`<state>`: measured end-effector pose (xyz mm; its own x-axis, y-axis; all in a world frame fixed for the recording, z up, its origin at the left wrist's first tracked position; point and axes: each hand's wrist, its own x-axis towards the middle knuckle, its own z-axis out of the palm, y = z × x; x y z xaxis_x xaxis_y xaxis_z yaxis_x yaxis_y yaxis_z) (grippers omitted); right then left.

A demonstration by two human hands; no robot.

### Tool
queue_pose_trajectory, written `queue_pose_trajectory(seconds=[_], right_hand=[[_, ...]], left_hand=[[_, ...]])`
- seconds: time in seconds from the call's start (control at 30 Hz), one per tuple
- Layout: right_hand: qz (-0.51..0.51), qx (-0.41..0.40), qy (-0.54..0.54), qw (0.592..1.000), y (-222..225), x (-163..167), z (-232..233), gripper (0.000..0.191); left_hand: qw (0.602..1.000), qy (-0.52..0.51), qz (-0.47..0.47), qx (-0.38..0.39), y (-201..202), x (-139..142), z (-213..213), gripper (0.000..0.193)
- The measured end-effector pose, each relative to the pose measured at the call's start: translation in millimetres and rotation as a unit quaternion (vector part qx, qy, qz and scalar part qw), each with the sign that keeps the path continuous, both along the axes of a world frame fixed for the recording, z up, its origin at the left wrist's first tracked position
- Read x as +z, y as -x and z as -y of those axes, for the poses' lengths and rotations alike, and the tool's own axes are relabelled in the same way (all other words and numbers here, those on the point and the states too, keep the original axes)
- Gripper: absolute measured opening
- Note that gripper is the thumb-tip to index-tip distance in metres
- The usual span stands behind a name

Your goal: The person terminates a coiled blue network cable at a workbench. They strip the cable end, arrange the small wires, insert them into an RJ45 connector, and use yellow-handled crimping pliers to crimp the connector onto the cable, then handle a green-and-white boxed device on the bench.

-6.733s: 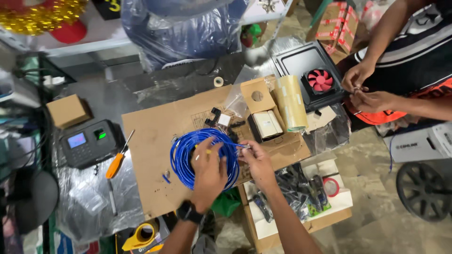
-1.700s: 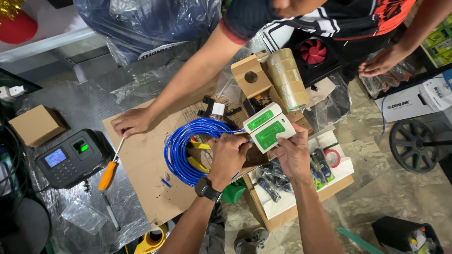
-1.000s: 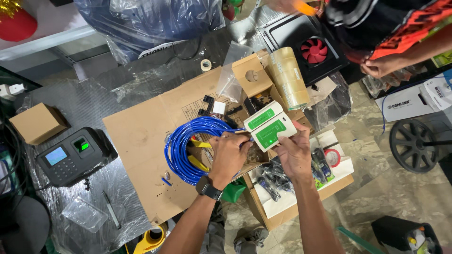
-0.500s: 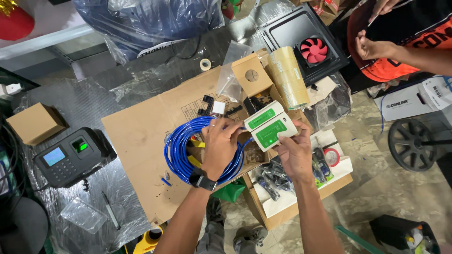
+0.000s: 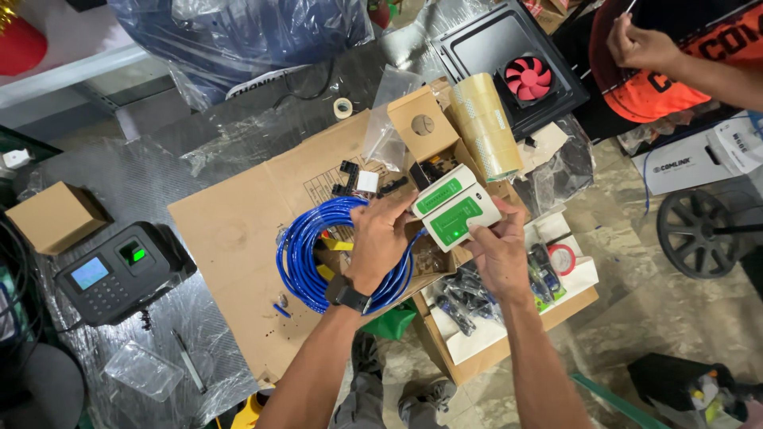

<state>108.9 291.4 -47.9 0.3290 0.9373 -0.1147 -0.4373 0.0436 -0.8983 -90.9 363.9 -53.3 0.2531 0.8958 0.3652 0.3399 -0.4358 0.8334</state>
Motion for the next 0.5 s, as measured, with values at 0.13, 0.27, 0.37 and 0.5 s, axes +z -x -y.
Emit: queue_pose_trajectory(seconds=[0.13, 0.27, 0.37, 0.5], right_hand=[[0.022, -0.001, 0.026, 0.999, -3, 4, -3, 0.052], [-0.031, 0.005, 0.006, 1.0, -1, 4, -3, 0.051], [-0.042, -0.003, 0.001, 0.999, 1, 2, -2, 0.05], [-0.055, -0.003, -0.007, 0.998, 0, 0, 0, 0.05]], left_hand=[[0.997, 0.002, -0.069, -0.038, 6, 4, 4, 0.051], [0.991, -0.063, -0.107, -0.052, 13, 11, 8, 0.069], [0.99, -0.068, -0.122, 0.026, 11, 13, 20, 0.055], [0.986, 0.044, -0.158, 0.023, 9, 10, 37, 0.02]])
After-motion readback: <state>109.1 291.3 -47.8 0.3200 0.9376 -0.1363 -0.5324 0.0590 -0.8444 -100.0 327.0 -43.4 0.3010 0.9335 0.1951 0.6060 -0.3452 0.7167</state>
